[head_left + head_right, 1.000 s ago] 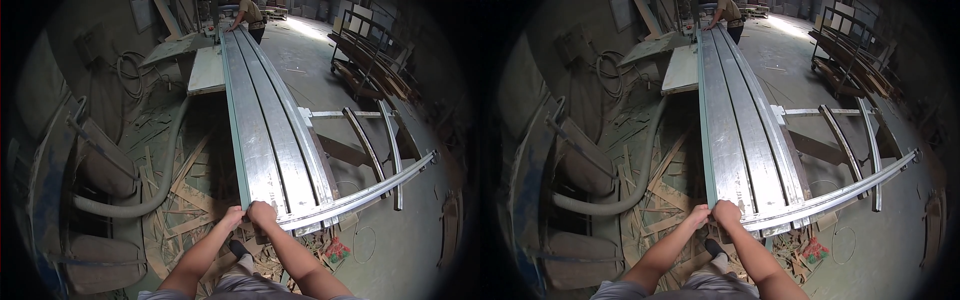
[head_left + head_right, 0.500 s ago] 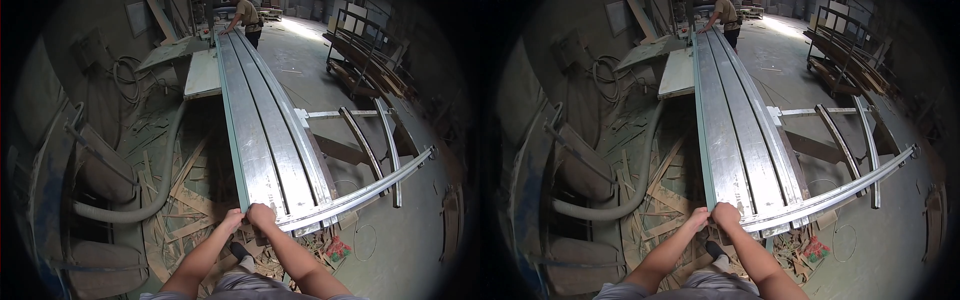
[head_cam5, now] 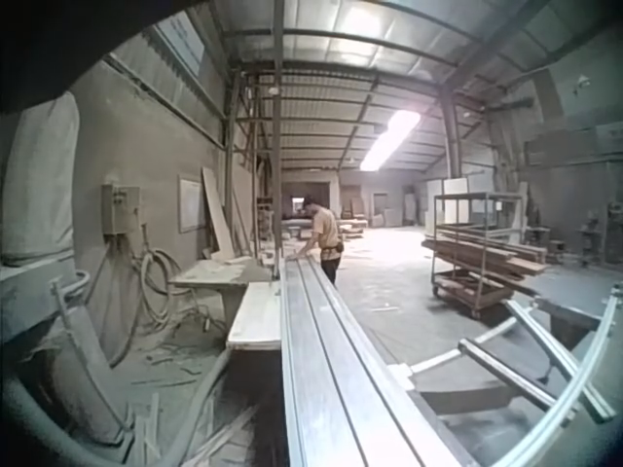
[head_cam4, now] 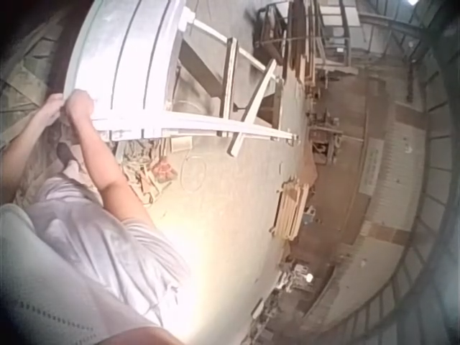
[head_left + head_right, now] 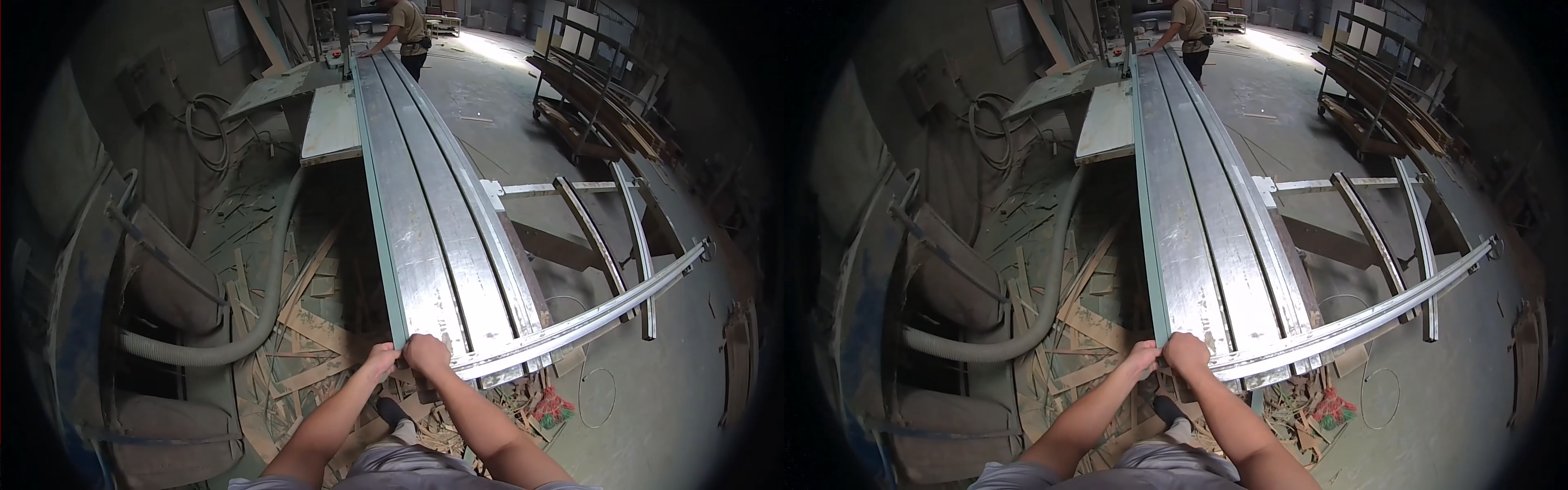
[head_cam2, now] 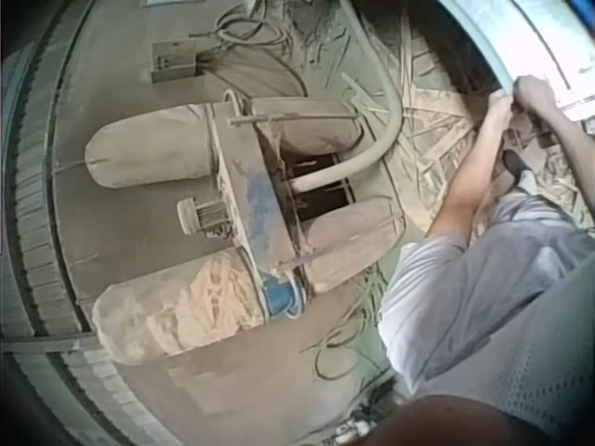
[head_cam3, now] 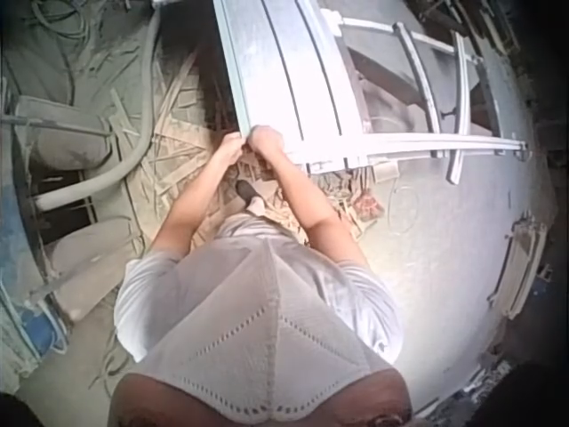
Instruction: Picking up a thin wood strip and aligning it against a guide on a sliding table saw for processing.
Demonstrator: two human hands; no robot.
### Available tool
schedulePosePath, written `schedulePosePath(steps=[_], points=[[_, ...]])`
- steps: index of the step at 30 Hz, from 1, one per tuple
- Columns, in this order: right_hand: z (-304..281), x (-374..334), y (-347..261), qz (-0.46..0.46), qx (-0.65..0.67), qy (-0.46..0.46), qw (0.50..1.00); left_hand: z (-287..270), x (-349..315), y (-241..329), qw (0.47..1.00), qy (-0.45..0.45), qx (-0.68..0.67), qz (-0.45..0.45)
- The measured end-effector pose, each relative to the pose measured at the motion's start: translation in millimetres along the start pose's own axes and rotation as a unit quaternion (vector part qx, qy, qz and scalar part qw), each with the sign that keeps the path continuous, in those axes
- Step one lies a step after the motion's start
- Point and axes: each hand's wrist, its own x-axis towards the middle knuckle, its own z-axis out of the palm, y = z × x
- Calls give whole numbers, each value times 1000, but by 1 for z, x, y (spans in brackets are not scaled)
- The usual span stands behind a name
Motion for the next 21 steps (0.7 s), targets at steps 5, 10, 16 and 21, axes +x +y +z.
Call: schedulePosePath(steps=[5, 10, 16, 21], points=[[0, 1, 0, 0, -3, 2, 1000, 2, 0, 1, 1000, -15, -21, 7], [-1, -2, 0, 3, 0, -2, 1000, 4, 0, 0, 999, -14, -33, 0], [2, 0, 2, -7, 0, 7, 1000, 2, -1, 2, 999, -9, -38, -5], [2, -2, 3, -4, 1, 8, 1000, 8, -10, 9, 1000, -5, -27, -9]])
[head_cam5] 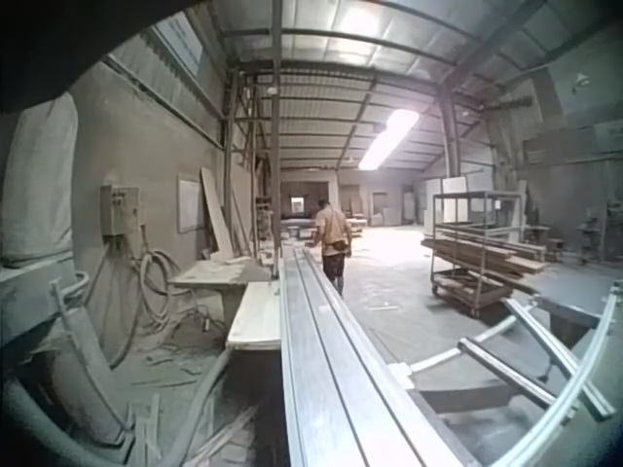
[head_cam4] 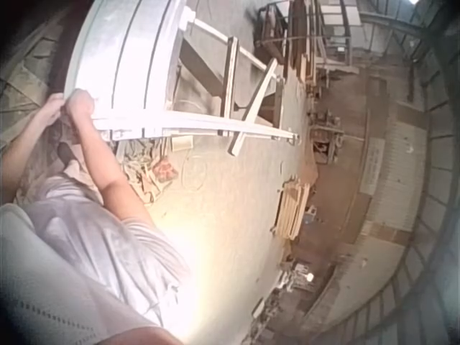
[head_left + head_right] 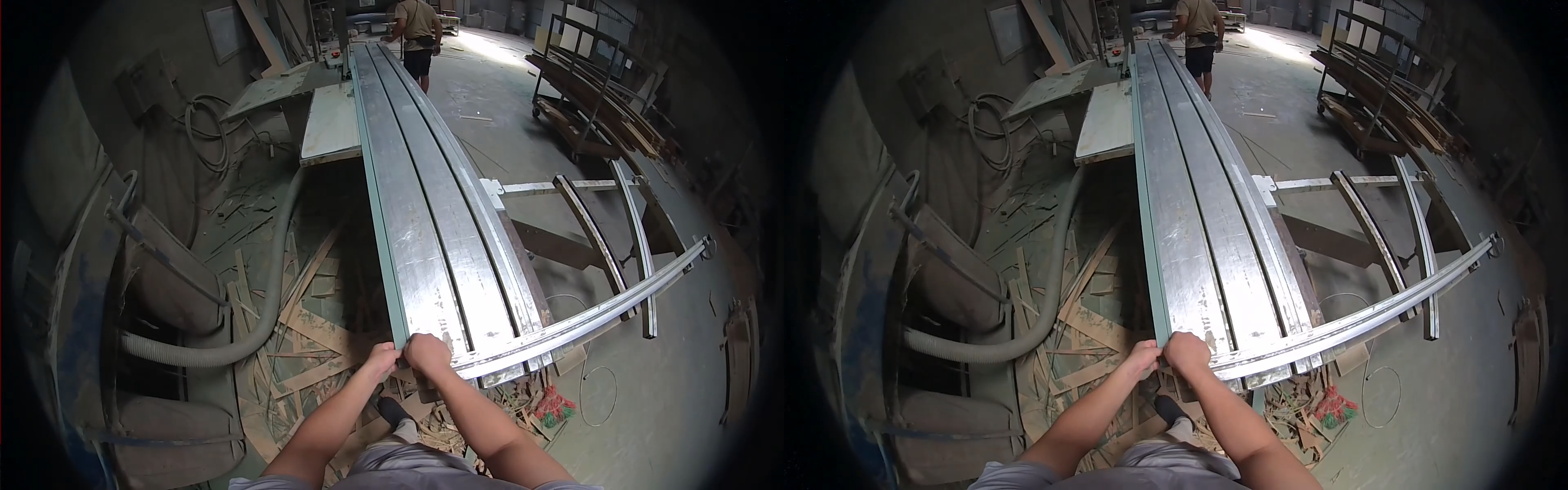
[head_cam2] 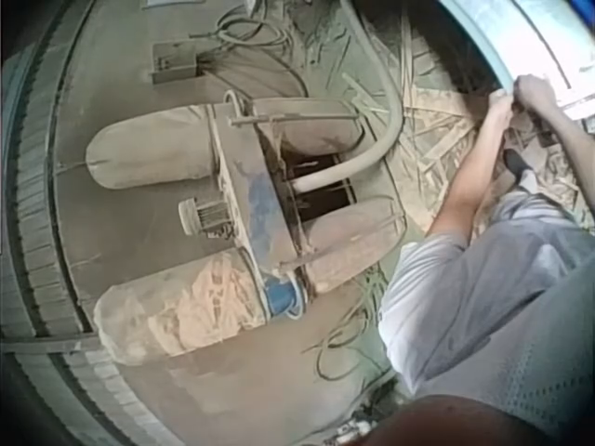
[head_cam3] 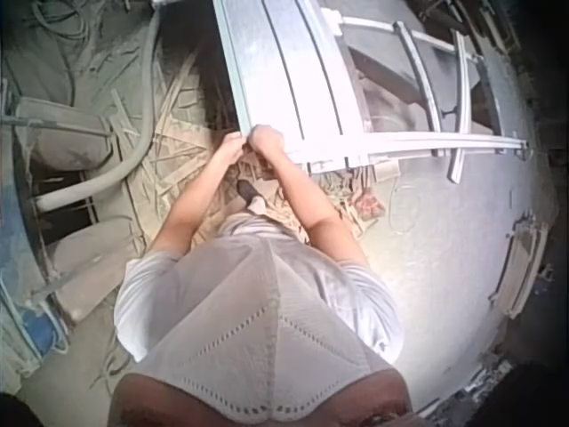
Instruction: Picking up a thin wood strip and aligning it against a guide on a sliding table saw for processing.
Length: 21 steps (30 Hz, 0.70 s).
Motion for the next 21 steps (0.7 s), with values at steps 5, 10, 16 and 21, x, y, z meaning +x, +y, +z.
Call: schedulePosePath(steps=[5, 10, 16, 21], points=[[-4, -3, -1, 1, 3, -9, 1000, 1, -4, 3, 1000, 2, 16, 0], [-1, -1, -1, -3, 2, -1, 1000, -7, 11, -9, 1000, 2, 3, 3], [4, 3, 2, 3, -2, -6, 1000, -10, 19, -17, 1000, 1, -9, 5], [6, 1, -1, -13, 4, 4, 1000, -18, 17, -19, 1000, 6, 15, 10]])
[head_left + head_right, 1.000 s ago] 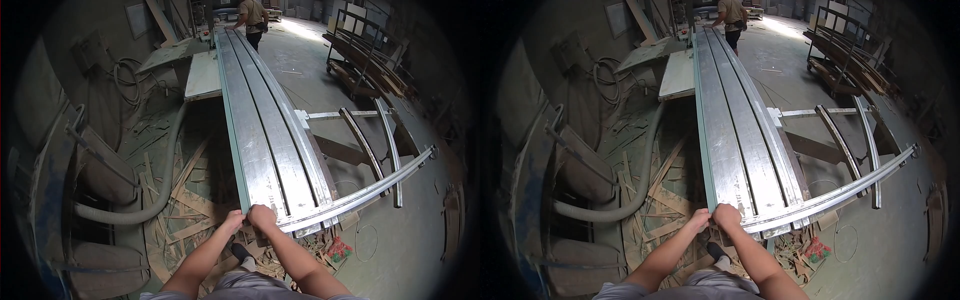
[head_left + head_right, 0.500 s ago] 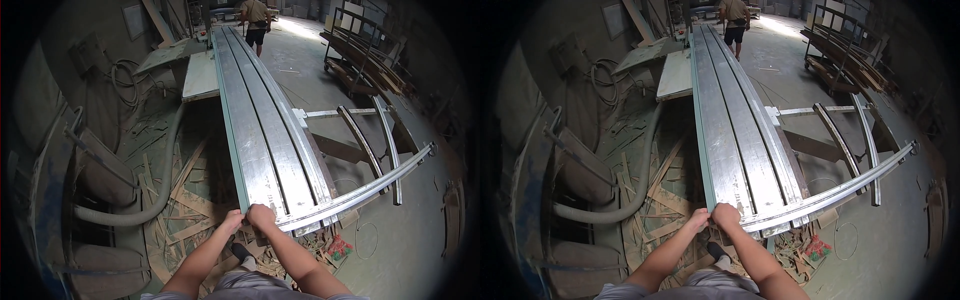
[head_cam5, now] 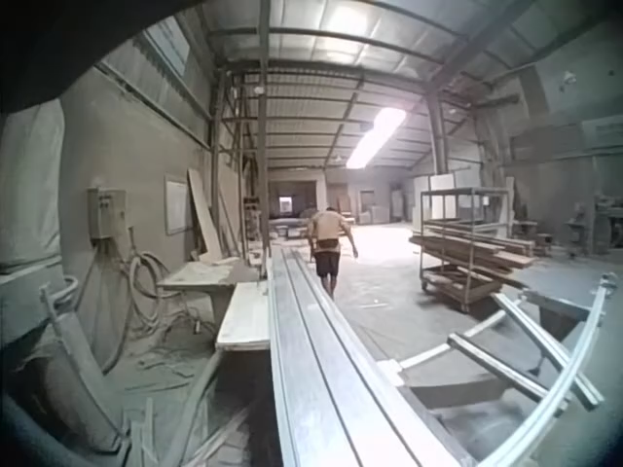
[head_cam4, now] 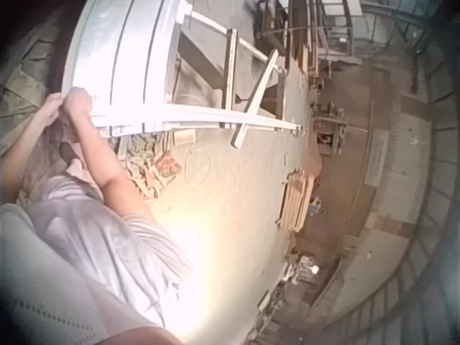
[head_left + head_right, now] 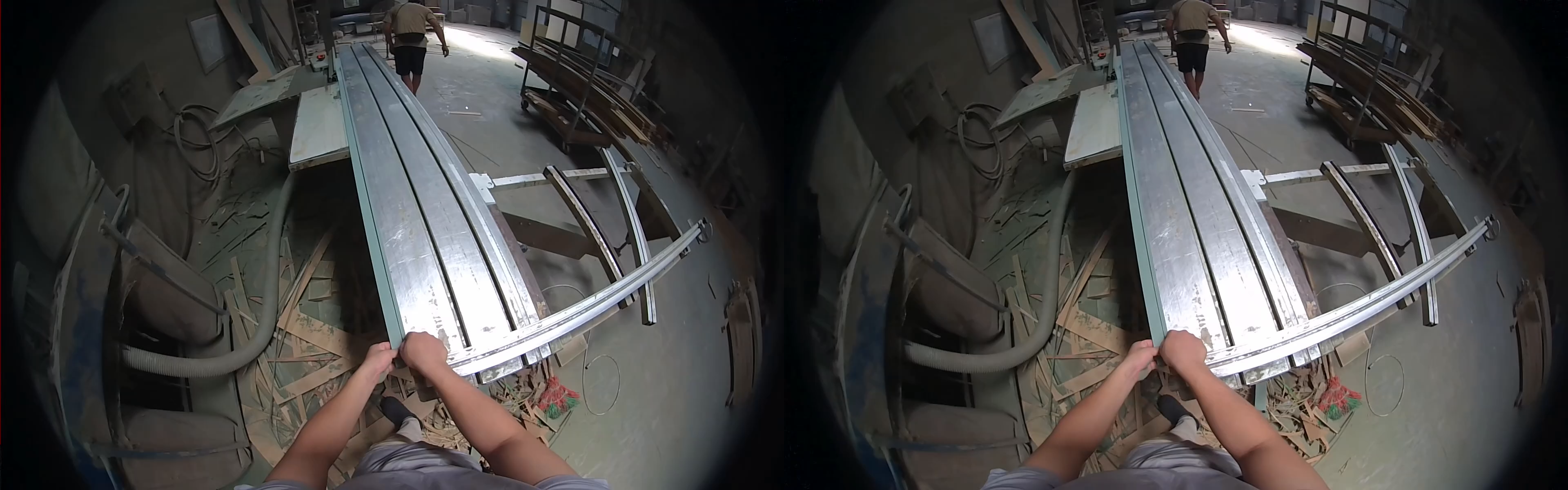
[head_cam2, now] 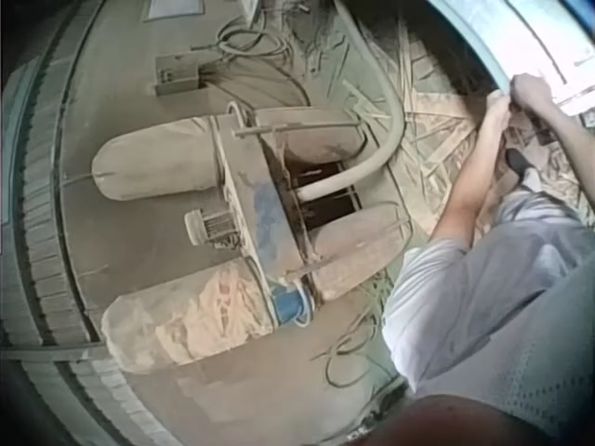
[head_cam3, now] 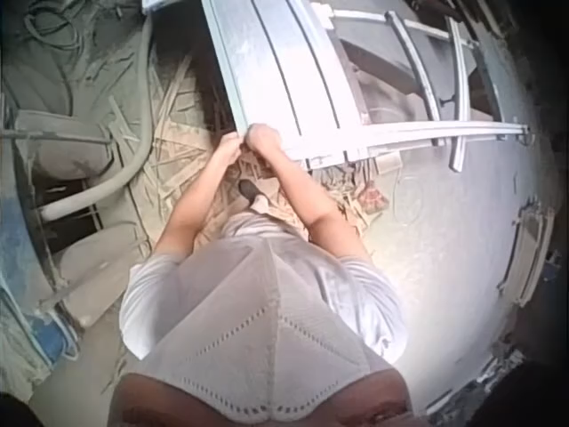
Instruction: Picking up a thin wood strip and aligning it against a guide on a sliding table saw for processing.
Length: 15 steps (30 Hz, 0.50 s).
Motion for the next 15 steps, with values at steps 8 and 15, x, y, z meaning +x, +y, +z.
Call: schedulePosePath(steps=[8, 15], points=[[-15, -7, 0, 13, 11, -5, 1000, 8, -14, 20, 997, -41, -60, -20], [-15, -9, 0, 1, 8, -2, 1000, 3, -6, 13, 998, -35, -42, -15]])
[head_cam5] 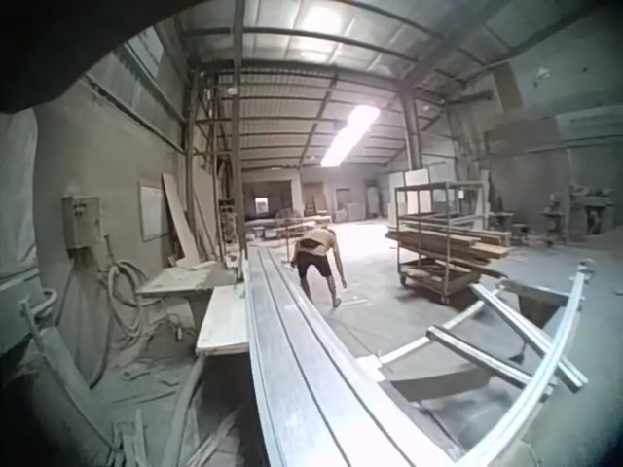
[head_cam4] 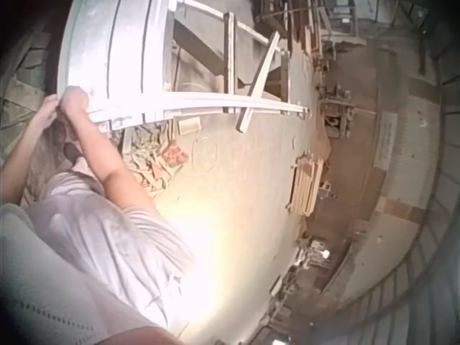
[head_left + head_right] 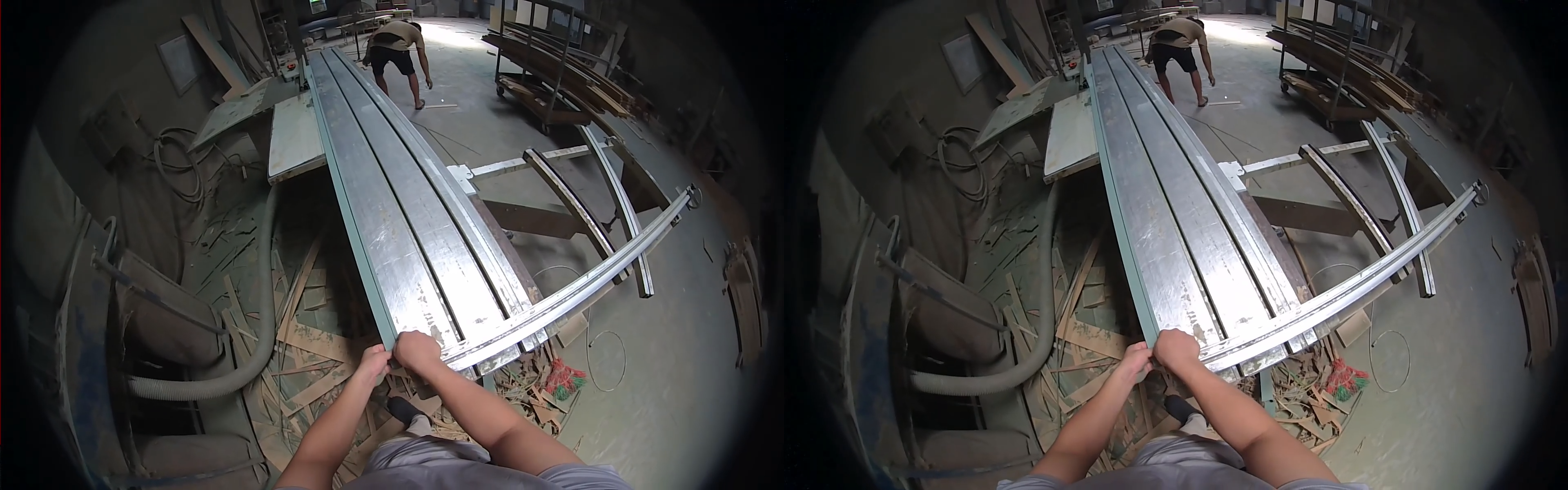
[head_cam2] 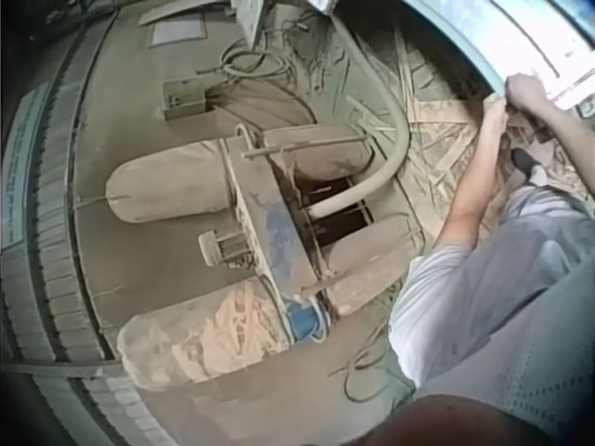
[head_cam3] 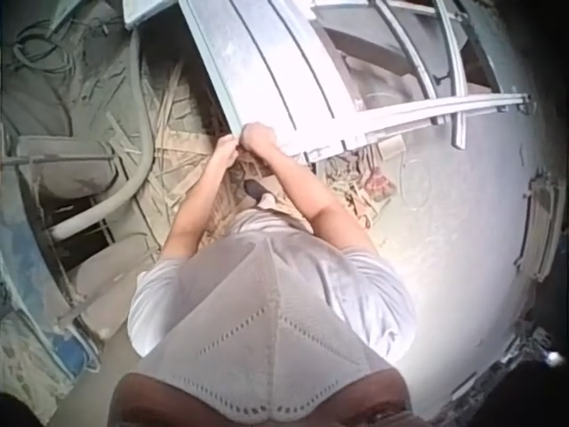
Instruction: Picking up a thin wood strip and aligning it against a guide on a sliding table saw for processing.
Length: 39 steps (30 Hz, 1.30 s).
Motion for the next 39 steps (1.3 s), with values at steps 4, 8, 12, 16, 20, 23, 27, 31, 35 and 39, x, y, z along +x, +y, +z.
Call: schedulePosePath(steps=[4, 8, 12, 16, 20, 23, 27, 31, 35, 39], points=[[3, 1, 1, 6, -1, -3, 1000, 7, -4, -1, 1000, 15, 8, 22], [5, 2, 3, 3, -3, -4, 1000, 16, -12, 3, 1000, 14, -13, 22], [10, 3, 2, 6, -4, -1, 1000, 12, -12, 2, 999, 13, -11, 29], [12, 4, 4, 13, -9, 2, 1000, 15, -17, 9, 1000, 17, 22, 2], [14, 9, 5, 8, -16, -11, 1000, 15, -16, 10, 1000, -2, 1, -1], [15, 9, 7, 9, -25, 3, 1000, 33, -26, 13, 999, 27, -38, 21], [17, 10, 6, 12, -32, 2, 999, 23, -18, 6, 999, 30, 13, 20], [18, 11, 7, 12, -32, -6, 999, 25, -18, 4, 999, 42, 3, 18], [18, 12, 6, 18, -34, -19, 999, 24, -16, 3, 999, 46, 21, 16], [16, 12, 6, 21, -29, -11, 999, 31, -25, 13, 998, 51, 43, 6]])
